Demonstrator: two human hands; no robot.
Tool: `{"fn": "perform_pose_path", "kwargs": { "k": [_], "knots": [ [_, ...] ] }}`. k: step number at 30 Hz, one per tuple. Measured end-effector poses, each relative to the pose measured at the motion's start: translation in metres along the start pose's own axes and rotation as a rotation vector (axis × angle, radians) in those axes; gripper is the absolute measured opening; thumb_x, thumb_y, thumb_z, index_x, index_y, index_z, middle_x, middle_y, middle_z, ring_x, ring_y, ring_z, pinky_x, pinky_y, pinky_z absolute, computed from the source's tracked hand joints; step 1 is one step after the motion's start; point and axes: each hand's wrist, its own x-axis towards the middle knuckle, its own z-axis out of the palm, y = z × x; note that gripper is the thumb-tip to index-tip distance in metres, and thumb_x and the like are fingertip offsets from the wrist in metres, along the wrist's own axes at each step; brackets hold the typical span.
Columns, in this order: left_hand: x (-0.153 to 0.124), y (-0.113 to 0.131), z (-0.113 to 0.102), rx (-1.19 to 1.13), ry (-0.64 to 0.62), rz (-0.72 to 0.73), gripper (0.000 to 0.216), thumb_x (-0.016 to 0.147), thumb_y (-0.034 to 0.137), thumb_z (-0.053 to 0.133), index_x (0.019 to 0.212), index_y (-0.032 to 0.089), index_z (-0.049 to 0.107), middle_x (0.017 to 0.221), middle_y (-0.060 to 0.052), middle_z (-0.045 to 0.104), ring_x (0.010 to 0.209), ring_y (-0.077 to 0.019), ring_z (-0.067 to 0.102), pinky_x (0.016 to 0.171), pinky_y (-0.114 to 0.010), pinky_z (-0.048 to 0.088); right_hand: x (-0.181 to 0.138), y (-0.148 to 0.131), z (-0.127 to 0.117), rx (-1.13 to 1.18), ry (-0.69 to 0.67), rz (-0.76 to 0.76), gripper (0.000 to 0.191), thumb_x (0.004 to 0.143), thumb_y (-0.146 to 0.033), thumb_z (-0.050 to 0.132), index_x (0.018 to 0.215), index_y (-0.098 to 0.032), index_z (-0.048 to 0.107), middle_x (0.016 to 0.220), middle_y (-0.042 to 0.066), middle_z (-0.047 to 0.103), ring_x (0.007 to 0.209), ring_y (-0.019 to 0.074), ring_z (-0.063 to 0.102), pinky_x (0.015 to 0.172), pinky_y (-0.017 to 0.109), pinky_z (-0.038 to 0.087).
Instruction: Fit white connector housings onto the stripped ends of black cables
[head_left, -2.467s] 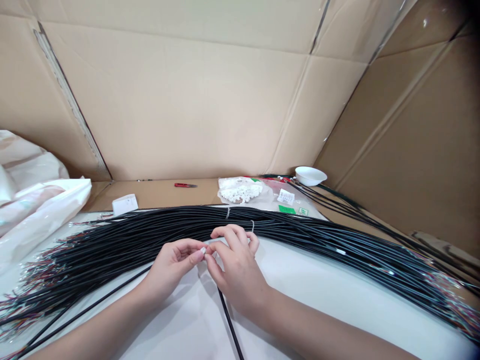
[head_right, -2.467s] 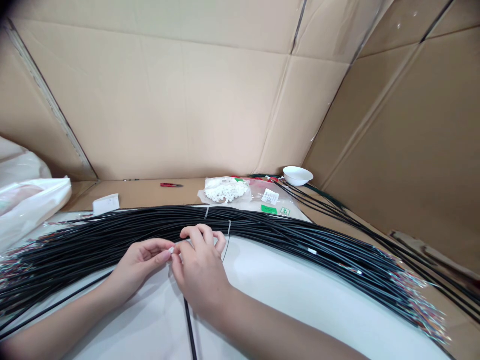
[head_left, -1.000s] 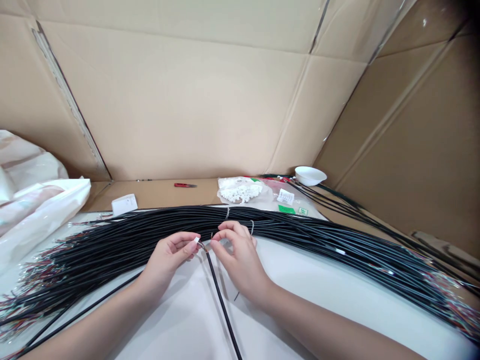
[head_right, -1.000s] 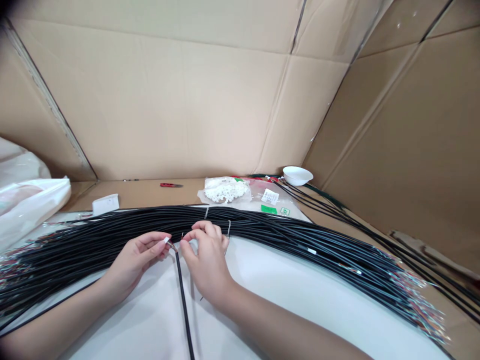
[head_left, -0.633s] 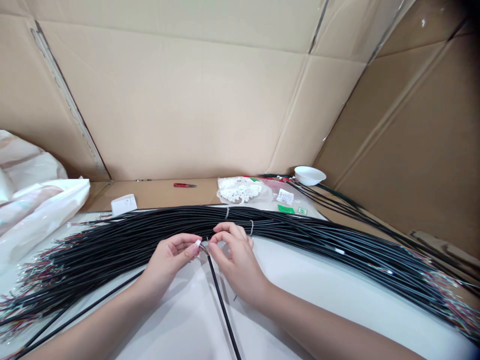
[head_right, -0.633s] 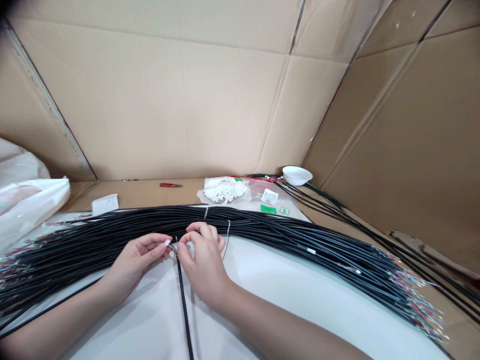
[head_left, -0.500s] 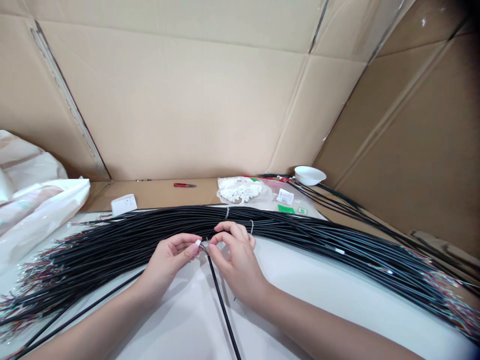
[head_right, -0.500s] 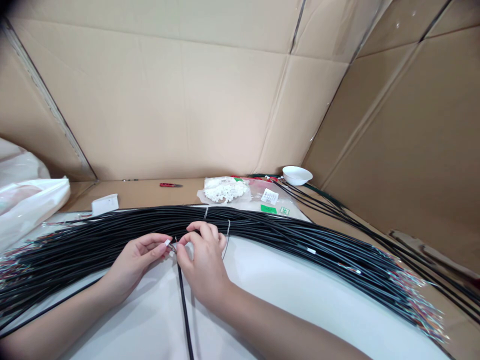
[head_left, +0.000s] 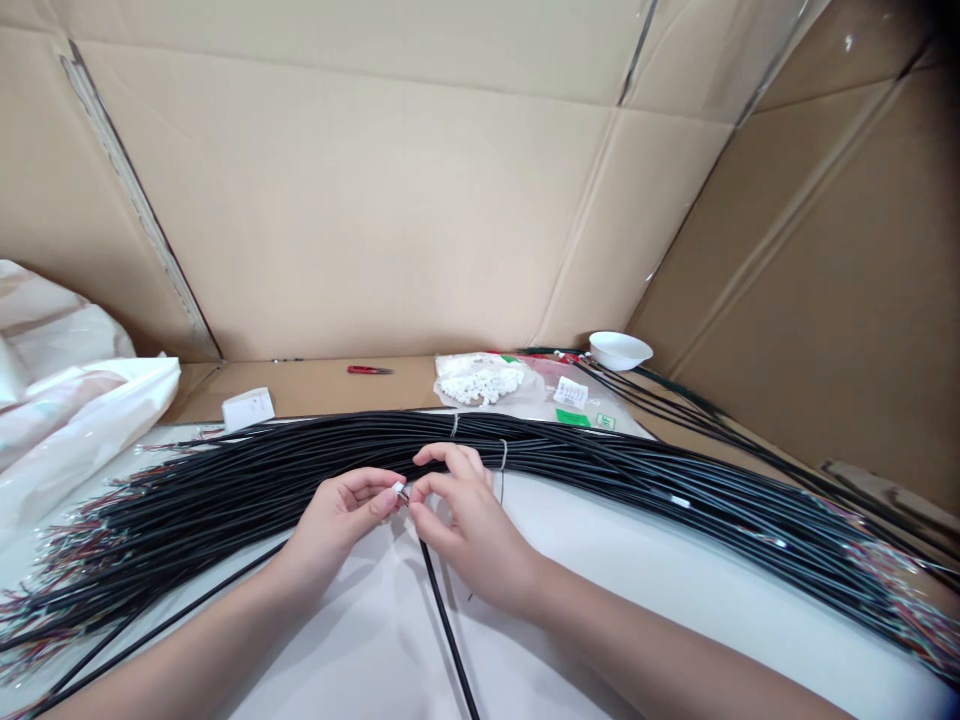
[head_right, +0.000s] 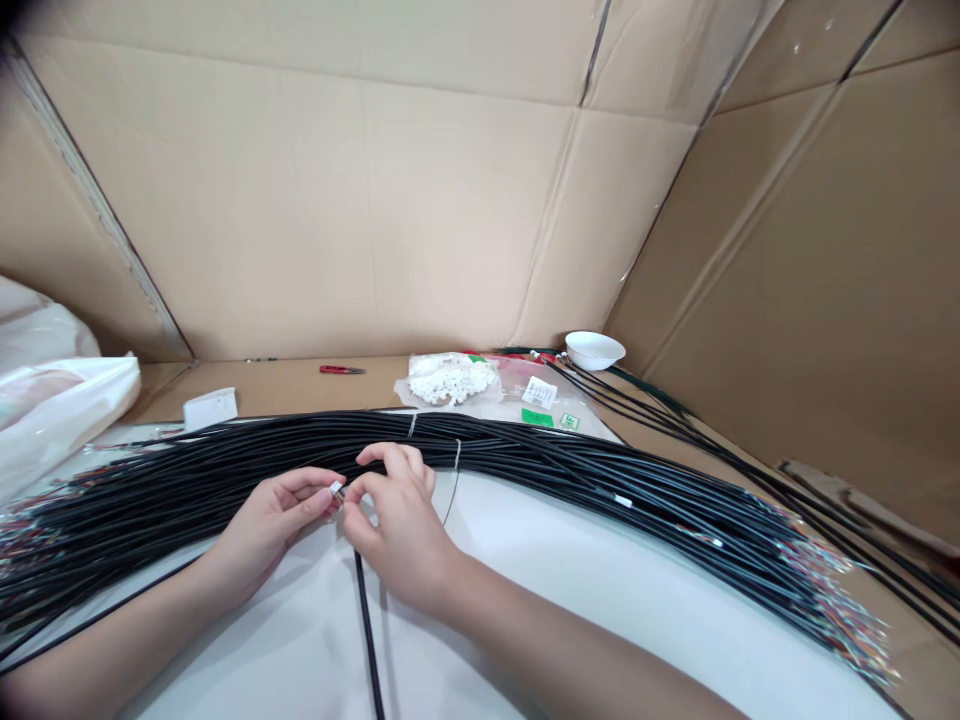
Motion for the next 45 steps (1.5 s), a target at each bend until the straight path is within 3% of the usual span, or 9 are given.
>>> {"fn": "perform_pose_path", "kwargs": {
  "k": [8, 29, 33, 41, 45],
  "knots": [
    [0.001, 0.001, -0.001, -0.021, -0.048, -0.013, 0.014, 0.067, 0.023, 0.067, 0.08, 0.018, 0.067, 0.077, -0.003, 0.069, 0.073, -0.0151, 0.059, 0.07, -0.024, 0.043, 0.002, -0.003, -0.008, 0.06, -0.125, 0.051, 0.013, 0.072, -0.014, 0.053, 0.061, -0.02, 0.057, 0.101, 0.0, 0.052, 0.1, 0.018, 0.043, 0.083, 0.037, 0.032],
    [0.001, -0.002, -0.003, -0.029, -0.116, -0.004, 0.013, 0.069, 0.023, 0.066, 0.081, 0.018, 0.068, 0.077, -0.002, 0.069, 0.072, -0.013, 0.057, 0.069, -0.022, 0.042, 0.004, -0.007, -0.011, 0.121, -0.204, 0.194, 0.015, 0.075, -0.016, 0.049, 0.063, -0.019, 0.058, 0.097, 0.0, 0.053, 0.097, 0.0179, 0.043, 0.082, 0.036, 0.031],
    [0.002, -0.003, -0.004, -0.025, -0.116, 0.001, 0.014, 0.069, 0.023, 0.066, 0.081, 0.018, 0.068, 0.077, -0.002, 0.07, 0.071, -0.0125, 0.057, 0.069, -0.022, 0.042, 0.001, -0.007, -0.005, 0.056, -0.118, 0.16, 0.015, 0.075, -0.016, 0.049, 0.065, -0.019, 0.058, 0.095, 0.001, 0.053, 0.096, 0.018, 0.043, 0.08, 0.036, 0.028],
    [0.001, -0.001, -0.001, -0.008, -0.094, -0.009, 0.013, 0.069, 0.022, 0.066, 0.081, 0.017, 0.068, 0.078, -0.003, 0.07, 0.074, -0.0144, 0.059, 0.071, -0.024, 0.044, -0.006, 0.001, 0.011, -0.204, 0.178, -0.093, 0.007, 0.069, -0.012, 0.056, 0.063, -0.016, 0.056, 0.092, 0.002, 0.055, 0.094, 0.0187, 0.044, 0.078, 0.036, 0.023],
    [0.0, -0.001, -0.001, 0.011, -0.098, 0.001, 0.012, 0.07, 0.021, 0.065, 0.08, 0.016, 0.068, 0.079, -0.003, 0.07, 0.074, -0.0141, 0.059, 0.07, -0.023, 0.044, -0.007, 0.002, 0.014, -0.276, 0.24, -0.181, 0.007, 0.072, -0.014, 0.055, 0.065, -0.016, 0.055, 0.092, 0.003, 0.057, 0.094, 0.0192, 0.044, 0.078, 0.037, 0.022]
  ]
}}
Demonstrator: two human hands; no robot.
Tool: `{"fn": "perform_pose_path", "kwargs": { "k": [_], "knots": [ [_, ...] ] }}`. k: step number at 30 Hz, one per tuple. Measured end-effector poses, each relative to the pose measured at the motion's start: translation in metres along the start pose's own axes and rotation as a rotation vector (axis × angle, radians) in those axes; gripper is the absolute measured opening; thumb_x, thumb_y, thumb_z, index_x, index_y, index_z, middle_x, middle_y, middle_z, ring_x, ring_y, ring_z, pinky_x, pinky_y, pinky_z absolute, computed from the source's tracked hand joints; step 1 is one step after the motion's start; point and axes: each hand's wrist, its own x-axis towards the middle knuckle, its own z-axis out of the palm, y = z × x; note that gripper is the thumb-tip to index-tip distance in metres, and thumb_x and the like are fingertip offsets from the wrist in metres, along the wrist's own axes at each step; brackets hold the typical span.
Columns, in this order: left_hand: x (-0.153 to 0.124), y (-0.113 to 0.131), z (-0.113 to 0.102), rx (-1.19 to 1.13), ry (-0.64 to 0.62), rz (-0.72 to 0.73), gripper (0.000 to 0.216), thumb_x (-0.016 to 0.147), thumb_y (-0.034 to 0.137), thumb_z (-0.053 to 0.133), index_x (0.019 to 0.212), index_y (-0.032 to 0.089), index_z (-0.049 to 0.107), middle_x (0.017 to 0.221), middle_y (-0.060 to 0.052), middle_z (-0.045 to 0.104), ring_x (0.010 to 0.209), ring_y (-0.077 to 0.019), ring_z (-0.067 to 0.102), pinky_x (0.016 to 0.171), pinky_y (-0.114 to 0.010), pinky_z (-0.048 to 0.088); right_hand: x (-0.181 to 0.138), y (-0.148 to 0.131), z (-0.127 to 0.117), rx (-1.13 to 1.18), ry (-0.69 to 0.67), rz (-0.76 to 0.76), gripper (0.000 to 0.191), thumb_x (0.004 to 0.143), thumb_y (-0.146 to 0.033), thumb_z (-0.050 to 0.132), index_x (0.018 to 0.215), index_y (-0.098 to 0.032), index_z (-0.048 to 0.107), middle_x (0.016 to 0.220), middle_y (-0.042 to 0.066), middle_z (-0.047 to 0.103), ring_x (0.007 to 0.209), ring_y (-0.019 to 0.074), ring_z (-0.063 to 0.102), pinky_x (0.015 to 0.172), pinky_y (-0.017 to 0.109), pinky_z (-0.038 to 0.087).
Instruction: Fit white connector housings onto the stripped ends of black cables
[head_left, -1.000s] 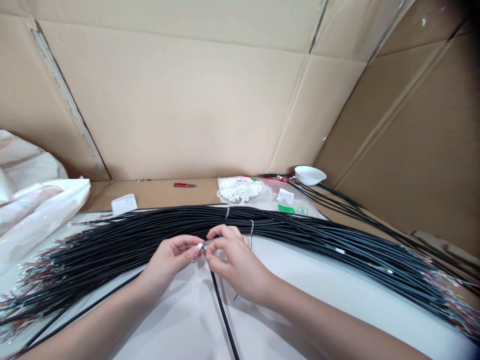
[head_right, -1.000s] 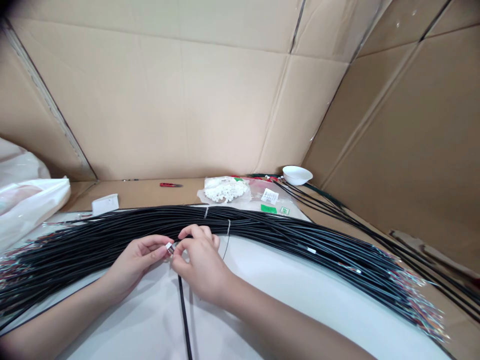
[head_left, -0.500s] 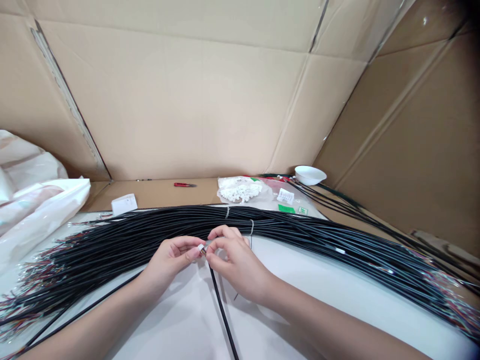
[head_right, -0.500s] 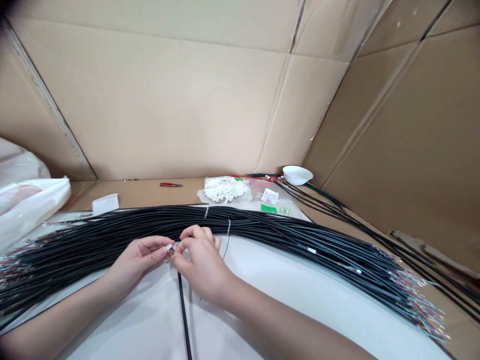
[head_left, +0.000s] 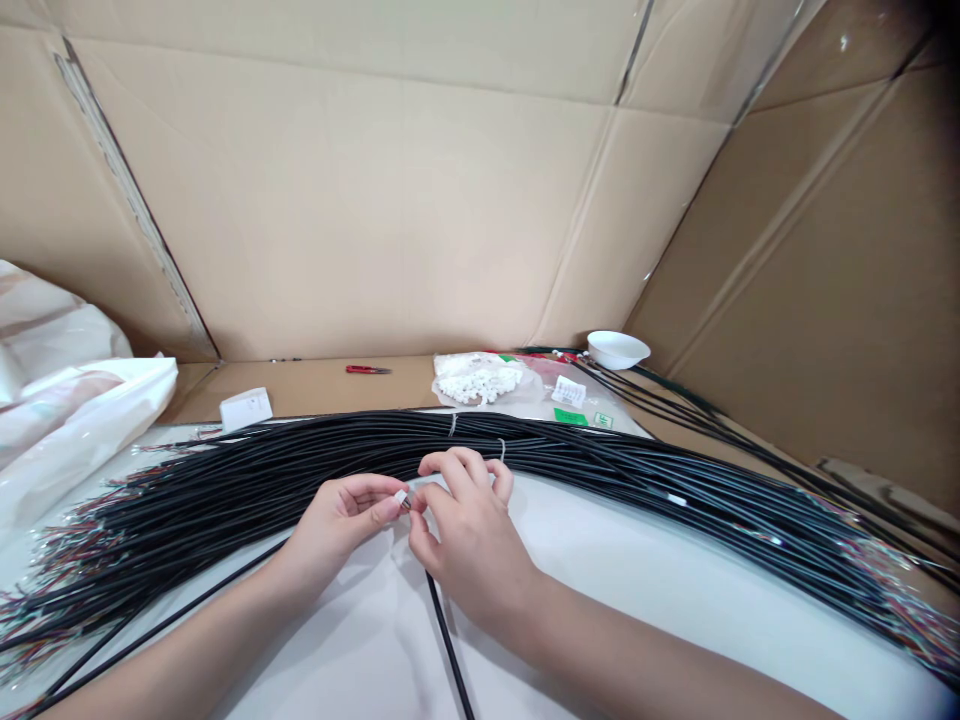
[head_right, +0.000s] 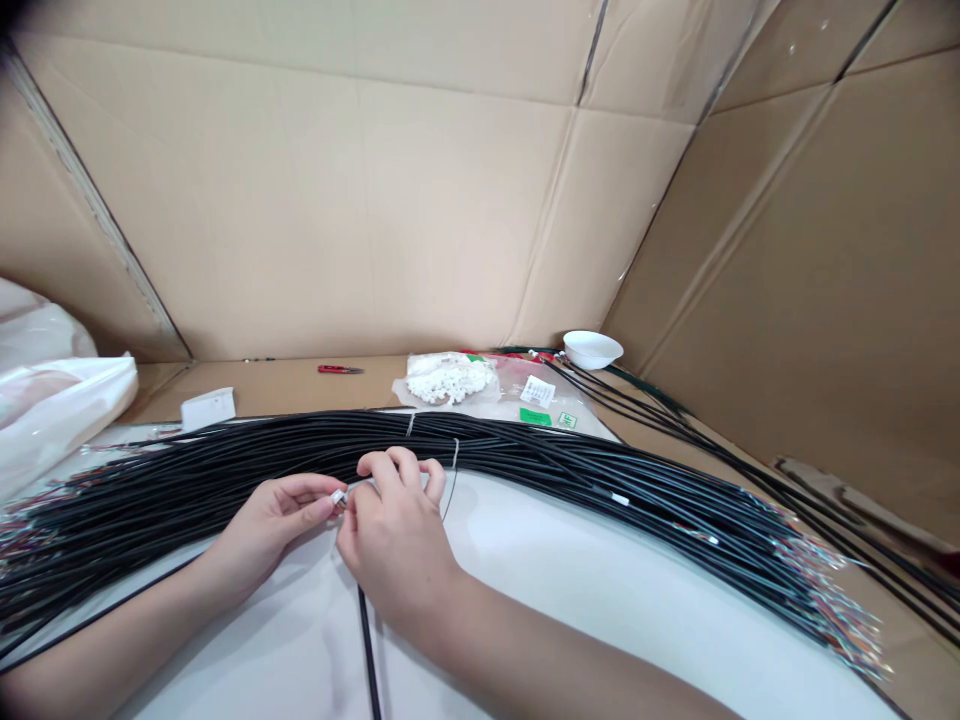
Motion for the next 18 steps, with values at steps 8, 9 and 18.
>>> {"fn": "perform_pose_path", "kwargs": {
  "k": [8, 9, 18],
  "knots": [
    [0.0005, 0.0, 0.0015, 0.017, -0.014, 0.009, 0.011, 0.069, 0.021, 0.066, 0.079, 0.017, 0.069, 0.076, -0.002, 0.07, 0.073, -0.0136, 0.059, 0.069, -0.021, 0.045, -0.0027, -0.0014, 0.0035, -0.042, 0.064, -0.081, 0.007, 0.075, -0.013, 0.051, 0.068, -0.015, 0.052, 0.093, 0.003, 0.058, 0.095, 0.0189, 0.045, 0.081, 0.039, 0.021],
    [0.0004, 0.0003, 0.0014, 0.02, -0.017, 0.009, 0.011, 0.07, 0.021, 0.066, 0.08, 0.017, 0.069, 0.076, -0.002, 0.07, 0.073, -0.0136, 0.059, 0.069, -0.021, 0.045, -0.0027, -0.0016, 0.0037, -0.031, 0.069, -0.07, 0.007, 0.074, -0.013, 0.051, 0.067, -0.015, 0.052, 0.092, 0.003, 0.058, 0.095, 0.0187, 0.045, 0.081, 0.039, 0.02],
    [0.0002, -0.0009, 0.0003, 0.015, -0.037, 0.014, 0.012, 0.071, 0.02, 0.065, 0.082, 0.017, 0.068, 0.077, -0.003, 0.071, 0.075, -0.0145, 0.06, 0.071, -0.022, 0.045, -0.004, -0.0029, 0.004, 0.029, 0.096, -0.013, 0.007, 0.071, -0.011, 0.052, 0.066, -0.015, 0.052, 0.089, 0.003, 0.057, 0.093, 0.0188, 0.045, 0.08, 0.038, 0.02]
  ]
}}
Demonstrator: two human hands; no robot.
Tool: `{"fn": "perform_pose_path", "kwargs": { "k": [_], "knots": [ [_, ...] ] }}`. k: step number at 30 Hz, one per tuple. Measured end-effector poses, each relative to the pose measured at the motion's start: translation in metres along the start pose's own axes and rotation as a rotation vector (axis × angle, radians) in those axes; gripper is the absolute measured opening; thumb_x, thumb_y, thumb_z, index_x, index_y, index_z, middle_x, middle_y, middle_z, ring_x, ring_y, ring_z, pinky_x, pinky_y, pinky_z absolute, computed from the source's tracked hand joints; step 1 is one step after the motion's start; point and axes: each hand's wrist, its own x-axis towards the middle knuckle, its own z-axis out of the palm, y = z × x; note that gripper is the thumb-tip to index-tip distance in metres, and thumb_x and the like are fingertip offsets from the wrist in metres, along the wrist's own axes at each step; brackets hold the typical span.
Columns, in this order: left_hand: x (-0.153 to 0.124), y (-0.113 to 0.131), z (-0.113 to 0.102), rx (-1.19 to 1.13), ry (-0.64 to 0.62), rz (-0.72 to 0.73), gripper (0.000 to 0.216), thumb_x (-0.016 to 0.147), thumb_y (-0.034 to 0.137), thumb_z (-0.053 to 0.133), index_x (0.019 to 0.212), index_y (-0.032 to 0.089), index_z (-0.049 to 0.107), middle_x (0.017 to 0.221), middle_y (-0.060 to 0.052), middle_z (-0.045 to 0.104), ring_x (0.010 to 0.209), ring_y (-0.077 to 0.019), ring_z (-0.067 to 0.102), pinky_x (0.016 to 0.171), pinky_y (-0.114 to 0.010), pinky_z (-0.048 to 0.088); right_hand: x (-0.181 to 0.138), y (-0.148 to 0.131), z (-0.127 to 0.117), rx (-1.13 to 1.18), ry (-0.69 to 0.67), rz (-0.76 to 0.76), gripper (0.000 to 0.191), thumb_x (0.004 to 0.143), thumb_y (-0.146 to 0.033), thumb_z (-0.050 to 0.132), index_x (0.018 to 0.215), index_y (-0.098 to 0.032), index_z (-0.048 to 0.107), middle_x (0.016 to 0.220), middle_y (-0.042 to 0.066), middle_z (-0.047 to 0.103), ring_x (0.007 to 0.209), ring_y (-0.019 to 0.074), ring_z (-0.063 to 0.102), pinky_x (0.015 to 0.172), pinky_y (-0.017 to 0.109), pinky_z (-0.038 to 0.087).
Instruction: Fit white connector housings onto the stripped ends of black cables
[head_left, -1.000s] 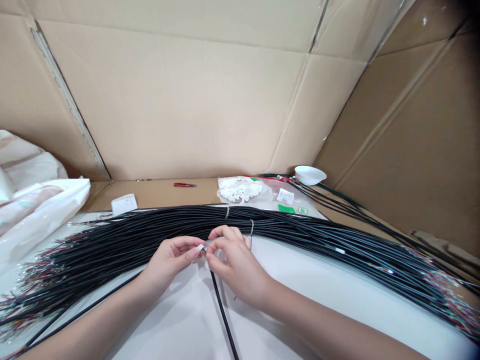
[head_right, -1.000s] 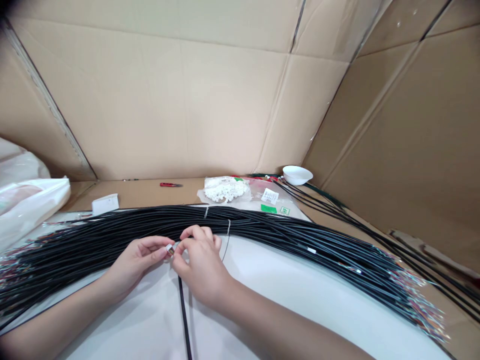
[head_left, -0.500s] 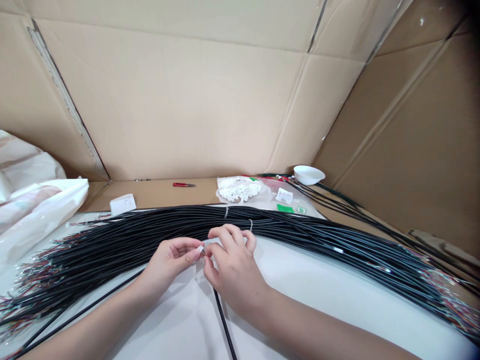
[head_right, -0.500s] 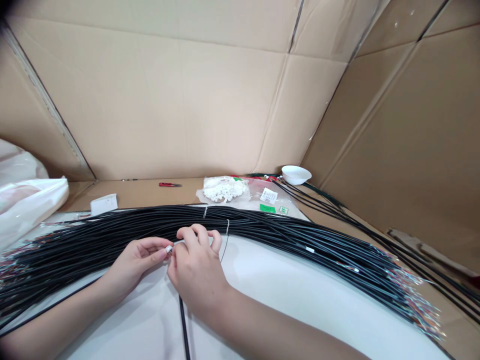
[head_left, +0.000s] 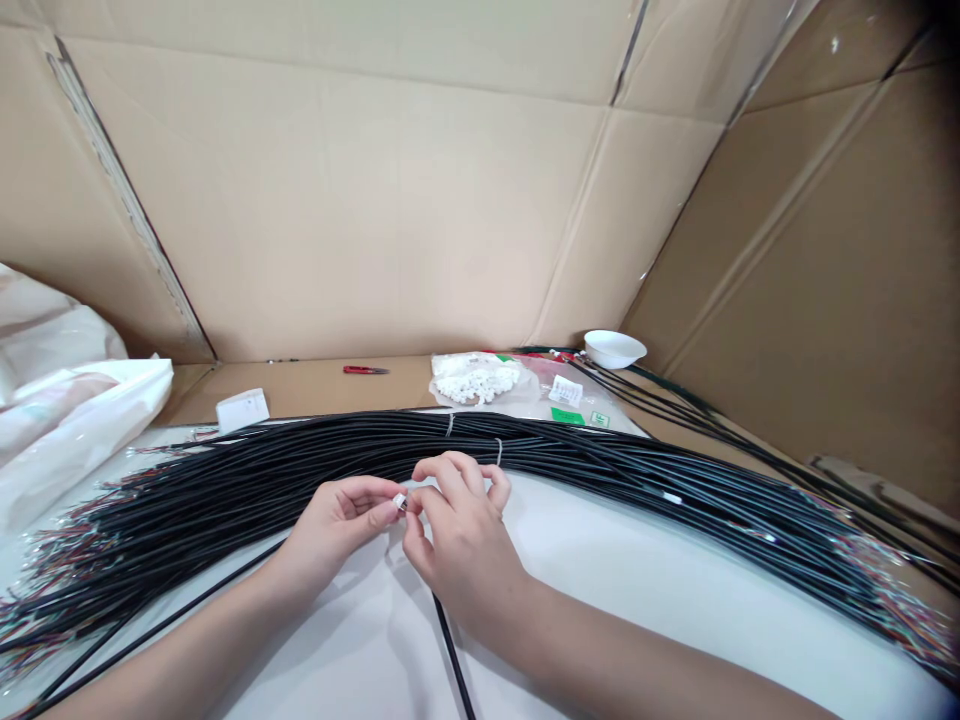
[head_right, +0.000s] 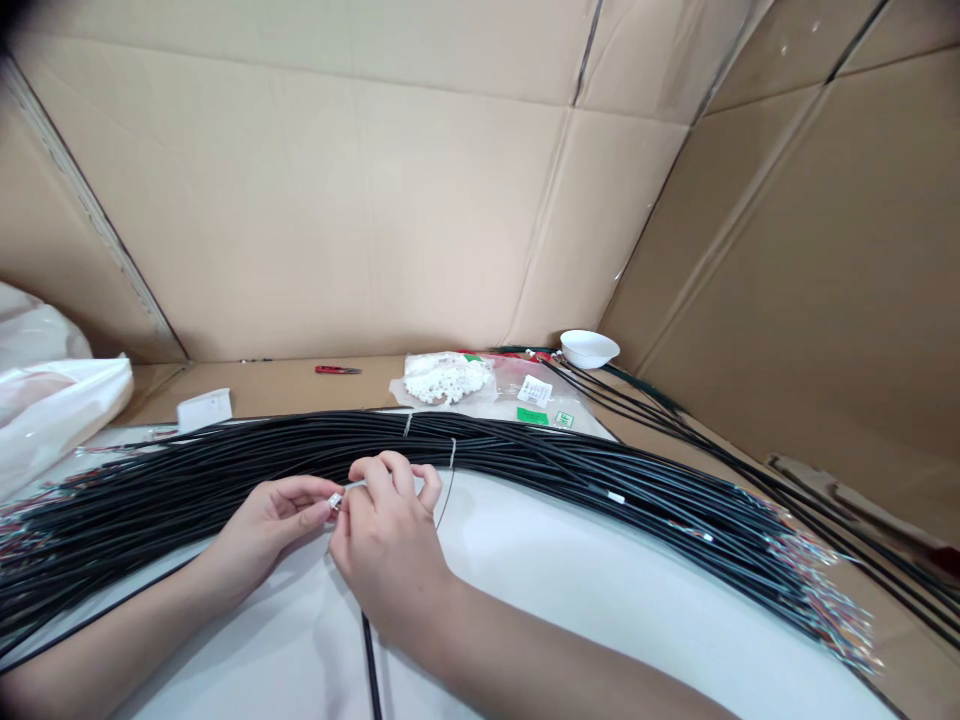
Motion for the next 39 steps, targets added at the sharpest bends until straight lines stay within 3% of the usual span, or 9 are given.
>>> {"fn": "perform_pose_path", "kwargs": {
  "k": [8, 14, 29, 39],
  "knots": [
    [-0.0007, -0.0012, -0.0001, 0.009, 0.011, 0.001, 0.012, 0.069, 0.021, 0.066, 0.08, 0.017, 0.068, 0.076, -0.003, 0.071, 0.072, -0.0144, 0.06, 0.069, -0.023, 0.046, -0.0018, 0.0005, 0.0014, -0.033, -0.033, -0.018, 0.008, 0.072, -0.01, 0.05, 0.066, -0.015, 0.052, 0.089, 0.002, 0.057, 0.093, 0.0178, 0.044, 0.079, 0.038, 0.02],
    [-0.0025, 0.0023, 0.0041, 0.044, 0.021, 0.021, 0.012, 0.07, 0.022, 0.065, 0.08, 0.017, 0.068, 0.073, -0.003, 0.071, 0.07, -0.016, 0.06, 0.066, -0.024, 0.046, 0.0004, -0.0022, -0.0035, 0.026, -0.087, 0.092, 0.009, 0.069, -0.008, 0.051, 0.064, -0.016, 0.052, 0.088, 0.001, 0.055, 0.089, 0.0158, 0.045, 0.076, 0.035, 0.022],
    [-0.0013, 0.0005, 0.0024, 0.041, 0.02, 0.027, 0.012, 0.071, 0.021, 0.064, 0.081, 0.017, 0.068, 0.075, -0.003, 0.07, 0.071, -0.0159, 0.06, 0.067, -0.024, 0.044, 0.0028, -0.0043, -0.0042, 0.115, -0.148, 0.201, 0.011, 0.071, -0.009, 0.051, 0.062, -0.016, 0.052, 0.087, 0.001, 0.055, 0.088, 0.0166, 0.045, 0.076, 0.036, 0.022],
    [-0.0019, 0.0027, 0.0042, 0.047, -0.001, 0.027, 0.011, 0.071, 0.021, 0.064, 0.081, 0.018, 0.068, 0.075, -0.003, 0.071, 0.072, -0.0158, 0.06, 0.068, -0.023, 0.045, -0.0015, -0.0026, -0.001, 0.039, -0.048, 0.059, 0.007, 0.071, -0.01, 0.051, 0.067, -0.016, 0.052, 0.088, 0.002, 0.056, 0.088, 0.0162, 0.045, 0.076, 0.035, 0.022]
  ]
}}
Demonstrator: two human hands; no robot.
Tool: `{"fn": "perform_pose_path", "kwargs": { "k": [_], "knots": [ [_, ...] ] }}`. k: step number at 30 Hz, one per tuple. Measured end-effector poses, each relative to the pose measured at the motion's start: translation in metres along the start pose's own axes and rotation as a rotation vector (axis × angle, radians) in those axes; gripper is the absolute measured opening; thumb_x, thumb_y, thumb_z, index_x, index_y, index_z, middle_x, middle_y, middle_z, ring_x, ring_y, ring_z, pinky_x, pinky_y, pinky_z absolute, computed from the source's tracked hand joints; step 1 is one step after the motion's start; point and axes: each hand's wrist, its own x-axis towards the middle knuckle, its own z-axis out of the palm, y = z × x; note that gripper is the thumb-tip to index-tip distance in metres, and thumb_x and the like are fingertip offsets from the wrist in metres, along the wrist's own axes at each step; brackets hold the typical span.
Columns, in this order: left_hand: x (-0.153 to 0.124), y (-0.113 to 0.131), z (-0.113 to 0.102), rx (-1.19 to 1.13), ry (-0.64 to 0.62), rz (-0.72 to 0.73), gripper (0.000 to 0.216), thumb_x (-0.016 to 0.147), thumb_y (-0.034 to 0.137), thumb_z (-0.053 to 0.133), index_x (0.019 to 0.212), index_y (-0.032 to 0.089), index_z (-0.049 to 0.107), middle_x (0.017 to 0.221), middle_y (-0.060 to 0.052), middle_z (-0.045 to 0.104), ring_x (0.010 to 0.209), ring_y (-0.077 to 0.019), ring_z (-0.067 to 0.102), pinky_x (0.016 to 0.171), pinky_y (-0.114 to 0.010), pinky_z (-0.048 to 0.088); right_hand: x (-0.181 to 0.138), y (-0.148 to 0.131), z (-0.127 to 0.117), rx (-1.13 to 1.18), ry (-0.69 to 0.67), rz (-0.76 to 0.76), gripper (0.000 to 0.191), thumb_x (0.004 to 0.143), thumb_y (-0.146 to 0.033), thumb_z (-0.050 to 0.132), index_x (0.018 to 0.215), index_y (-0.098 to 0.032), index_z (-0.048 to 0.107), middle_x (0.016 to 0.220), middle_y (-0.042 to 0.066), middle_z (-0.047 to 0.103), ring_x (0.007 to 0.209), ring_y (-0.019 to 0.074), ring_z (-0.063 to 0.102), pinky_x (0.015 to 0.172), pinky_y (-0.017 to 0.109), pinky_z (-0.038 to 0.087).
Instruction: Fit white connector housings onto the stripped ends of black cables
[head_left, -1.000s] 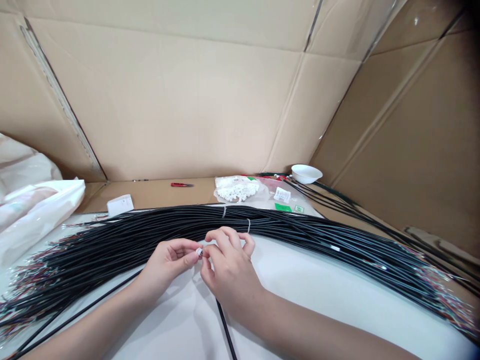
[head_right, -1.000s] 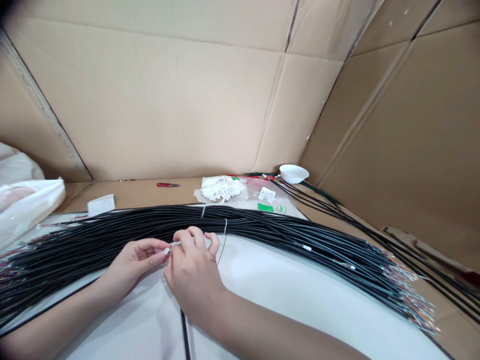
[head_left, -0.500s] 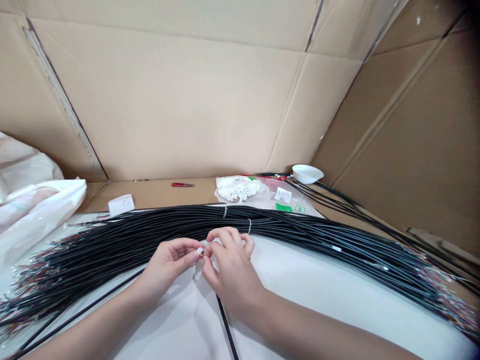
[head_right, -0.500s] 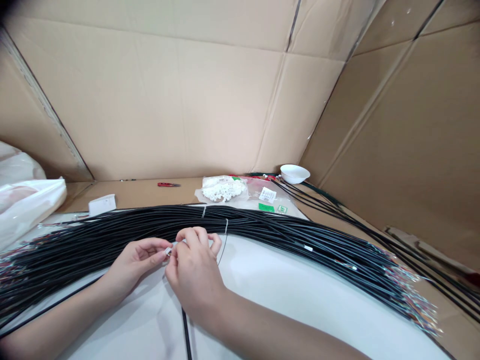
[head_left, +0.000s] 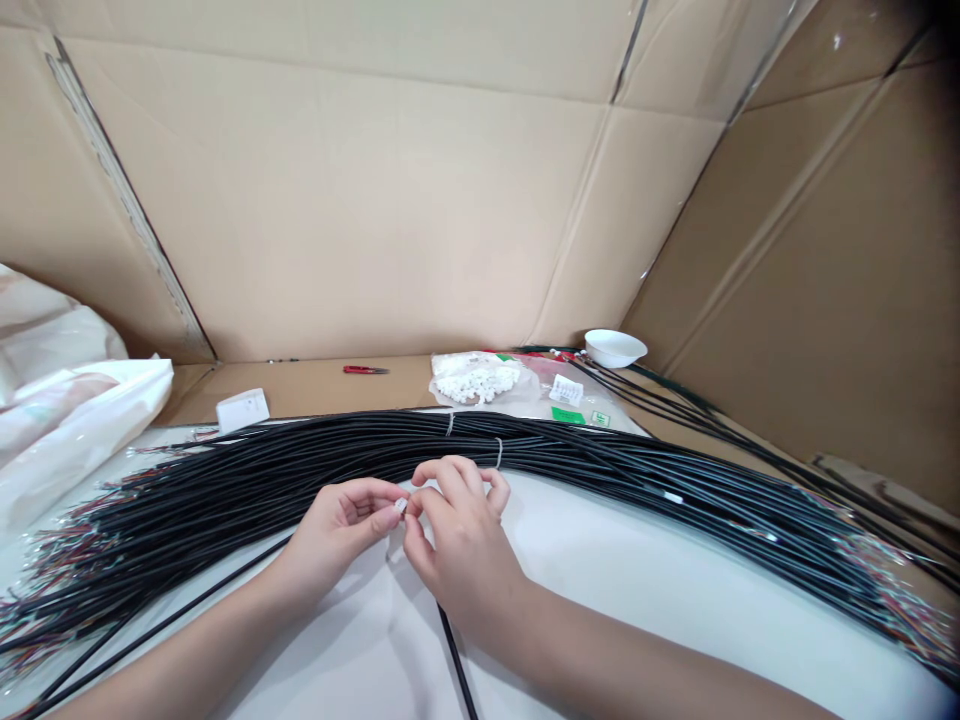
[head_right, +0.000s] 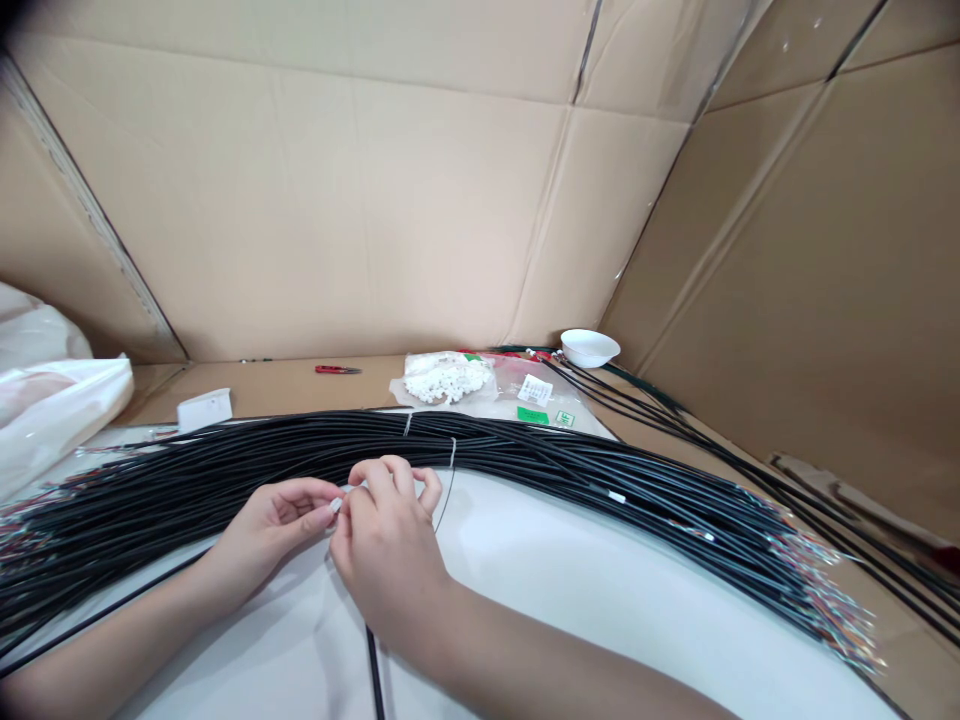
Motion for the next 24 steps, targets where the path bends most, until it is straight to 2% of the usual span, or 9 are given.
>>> {"fn": "perform_pose_path", "kwargs": {
  "k": [8, 12, 15, 17, 21, 24],
  "knots": [
    [-0.002, -0.001, -0.001, -0.016, 0.004, -0.019, 0.011, 0.069, 0.021, 0.066, 0.079, 0.017, 0.069, 0.075, -0.004, 0.071, 0.073, -0.0169, 0.061, 0.069, -0.025, 0.045, -0.002, 0.003, 0.003, -0.025, 0.046, -0.052, 0.008, 0.072, -0.011, 0.052, 0.066, -0.016, 0.052, 0.088, 0.002, 0.057, 0.091, 0.0171, 0.046, 0.079, 0.036, 0.021],
    [0.0, 0.0, -0.001, -0.04, 0.031, -0.023, 0.013, 0.069, 0.022, 0.066, 0.081, 0.017, 0.068, 0.076, -0.003, 0.07, 0.073, -0.0161, 0.059, 0.069, -0.025, 0.044, 0.005, 0.002, -0.005, 0.034, -0.004, 0.009, 0.001, 0.073, -0.017, 0.053, 0.071, -0.017, 0.052, 0.09, 0.002, 0.056, 0.091, 0.0182, 0.046, 0.08, 0.037, 0.022],
    [0.002, 0.001, -0.002, -0.114, 0.135, -0.034, 0.014, 0.068, 0.023, 0.066, 0.081, 0.018, 0.067, 0.072, -0.001, 0.068, 0.067, -0.0134, 0.057, 0.067, -0.024, 0.043, 0.01, 0.002, -0.011, 0.177, -0.155, 0.181, 0.011, 0.073, -0.021, 0.053, 0.083, -0.017, 0.051, 0.089, 0.004, 0.055, 0.088, 0.0183, 0.047, 0.078, 0.035, 0.029],
    [0.004, 0.001, -0.003, -0.186, 0.184, -0.033, 0.014, 0.068, 0.024, 0.067, 0.08, 0.017, 0.066, 0.067, 0.0, 0.066, 0.062, -0.0115, 0.055, 0.065, -0.023, 0.042, 0.011, 0.003, -0.011, 0.365, -0.321, 0.33, 0.016, 0.074, -0.022, 0.051, 0.089, -0.018, 0.049, 0.085, 0.004, 0.056, 0.078, 0.0162, 0.05, 0.069, 0.03, 0.035],
    [0.005, 0.003, -0.005, -0.273, 0.186, -0.033, 0.011, 0.069, 0.025, 0.065, 0.075, 0.016, 0.063, 0.061, 0.002, 0.059, 0.059, -0.0101, 0.051, 0.059, -0.021, 0.041, 0.005, 0.003, -0.004, 0.861, -0.698, 0.564, 0.027, 0.074, -0.023, 0.049, 0.099, -0.019, 0.043, 0.066, -0.002, 0.057, 0.053, 0.0101, 0.05, 0.051, 0.022, 0.037],
    [0.005, 0.005, -0.005, -0.292, 0.179, -0.037, 0.013, 0.072, 0.026, 0.061, 0.065, 0.016, 0.059, 0.058, 0.003, 0.055, 0.053, -0.009, 0.048, 0.052, -0.02, 0.039, 0.002, 0.0, -0.004, 1.07, -0.85, 0.688, 0.028, 0.074, -0.02, 0.046, 0.1, -0.019, 0.04, 0.064, -0.003, 0.057, 0.043, 0.007, 0.046, 0.044, 0.019, 0.036]
  ]
}}
